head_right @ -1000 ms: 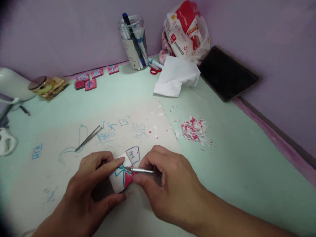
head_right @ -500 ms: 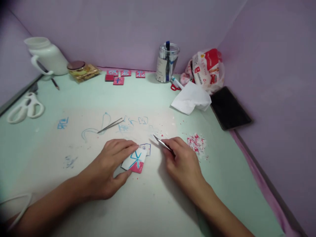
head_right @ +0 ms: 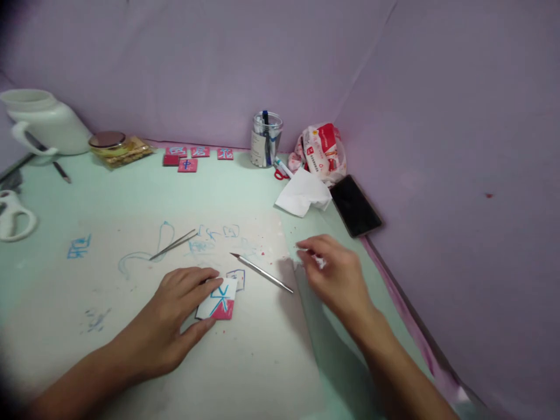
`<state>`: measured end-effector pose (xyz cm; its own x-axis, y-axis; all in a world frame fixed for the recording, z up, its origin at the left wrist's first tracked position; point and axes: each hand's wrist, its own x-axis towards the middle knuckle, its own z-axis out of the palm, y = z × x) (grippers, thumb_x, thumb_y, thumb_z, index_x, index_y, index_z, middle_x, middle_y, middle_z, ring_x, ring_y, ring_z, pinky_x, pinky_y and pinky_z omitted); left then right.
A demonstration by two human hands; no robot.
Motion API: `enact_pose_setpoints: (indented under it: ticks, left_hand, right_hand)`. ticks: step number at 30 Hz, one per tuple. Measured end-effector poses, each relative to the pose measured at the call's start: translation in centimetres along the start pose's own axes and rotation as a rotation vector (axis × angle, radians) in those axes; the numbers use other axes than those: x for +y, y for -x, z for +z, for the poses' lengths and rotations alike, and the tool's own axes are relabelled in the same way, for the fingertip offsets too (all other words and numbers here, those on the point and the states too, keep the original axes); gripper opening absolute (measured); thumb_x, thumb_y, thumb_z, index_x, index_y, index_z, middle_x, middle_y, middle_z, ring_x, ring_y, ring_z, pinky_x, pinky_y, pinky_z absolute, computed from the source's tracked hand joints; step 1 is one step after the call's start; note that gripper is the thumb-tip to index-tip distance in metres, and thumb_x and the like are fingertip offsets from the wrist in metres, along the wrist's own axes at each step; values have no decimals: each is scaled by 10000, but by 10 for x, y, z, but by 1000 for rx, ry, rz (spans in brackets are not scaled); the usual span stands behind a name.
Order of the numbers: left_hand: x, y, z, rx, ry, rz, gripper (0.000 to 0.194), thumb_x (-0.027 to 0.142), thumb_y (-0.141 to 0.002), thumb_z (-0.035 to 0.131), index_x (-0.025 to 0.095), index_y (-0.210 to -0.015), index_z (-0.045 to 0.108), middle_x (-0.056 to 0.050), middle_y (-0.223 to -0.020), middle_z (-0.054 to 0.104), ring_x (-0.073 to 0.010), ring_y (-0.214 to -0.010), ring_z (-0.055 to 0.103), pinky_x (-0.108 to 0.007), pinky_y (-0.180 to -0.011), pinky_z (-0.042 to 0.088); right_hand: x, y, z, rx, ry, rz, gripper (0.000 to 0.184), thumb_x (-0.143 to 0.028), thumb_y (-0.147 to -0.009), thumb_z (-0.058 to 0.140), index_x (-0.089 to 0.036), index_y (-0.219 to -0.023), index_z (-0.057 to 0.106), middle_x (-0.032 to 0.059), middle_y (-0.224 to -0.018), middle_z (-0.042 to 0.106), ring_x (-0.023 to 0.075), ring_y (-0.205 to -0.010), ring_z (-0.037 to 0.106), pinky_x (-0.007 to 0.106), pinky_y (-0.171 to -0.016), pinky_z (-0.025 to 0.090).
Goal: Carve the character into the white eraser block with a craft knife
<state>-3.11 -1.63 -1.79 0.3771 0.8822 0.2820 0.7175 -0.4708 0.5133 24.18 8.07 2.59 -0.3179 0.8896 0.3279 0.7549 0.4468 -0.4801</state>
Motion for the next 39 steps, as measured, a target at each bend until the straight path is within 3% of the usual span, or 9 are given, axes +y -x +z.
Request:
enact_pose_setpoints:
  ticks: [3,6,14,19,22,26,29,33,39]
  left_hand:
    - [0,0,0,3,-4,1,470,164,-810,537,188,-1278,496,-136,-1254,550,-302,-1143,495,-512,-956,416]
    - [1,-1,-2,-12,-1,6,466,162,-810,535,179,-1274,491,-141,-1246,547,-303,-1133,495,-517,-949,415]
    - [4,-4,-4,-76,8,-6,465,170,-791,568,138,-1249,490,-153,-1205,541,-303,-1105,476,-518,-937,401]
    - [4,-4,-4,-79,9,-39,458,204,-808,572,150,-1256,487,-145,-1240,527,-310,-1135,453,-520,-951,390]
    - [4,-4,-4,-86,11,-25,461,194,-809,569,142,-1257,476,-146,-1217,537,-305,-1124,459,-514,-945,388]
    - [2,-4,-3,-96,12,-6,467,164,-807,562,142,-1260,451,-147,-1221,524,-300,-1111,450,-511,-929,375]
    - [3,-5,-4,-113,10,-13,482,165,-809,559,154,-1275,432,-141,-1255,500,-298,-1120,434,-505,-931,363]
    - [5,-6,-6,-149,2,-62,511,214,-801,585,150,-1283,429,-127,-1203,506,-288,-1077,438,-492,-913,358]
    - [5,-6,-5,-139,-6,-35,536,272,-805,610,127,-1286,423,-130,-1160,497,-288,-1039,430,-488,-886,347]
  right_hand:
    - [12,-19,-18,62,50,79,98,-226,-816,590,-170,-807,670,47,-702,664,163,-570,584,310,-547,476]
    - [-5,-42,-13,-47,23,6,76,-230,-810,612,-201,-802,681,25,-765,685,158,-662,613,289,-613,479]
    - [-103,-97,75,-472,59,-588,159,-156,-852,558,-214,-922,689,12,-968,672,161,-920,571,258,-722,416]
    - [-127,-103,118,-602,140,-742,178,-91,-840,503,-158,-888,661,72,-909,641,194,-832,548,283,-601,363]
    - [-121,-105,115,-606,156,-707,177,-57,-809,500,-124,-895,640,81,-866,618,185,-758,548,291,-603,370]
    - [-94,-91,79,-459,62,-540,297,-55,-877,398,-121,-1123,551,85,-1001,566,159,-823,552,288,-684,429]
    - [-70,-56,50,-257,-524,-174,143,-141,-929,430,-190,-985,553,24,-948,550,118,-784,557,244,-657,462]
    - [-53,7,34,-257,-969,144,105,-219,-959,425,-241,-988,524,15,-941,542,115,-727,568,256,-616,509]
    - [-63,52,43,-285,-912,138,159,-115,-909,461,-252,-989,471,7,-954,546,117,-852,601,255,-757,523]
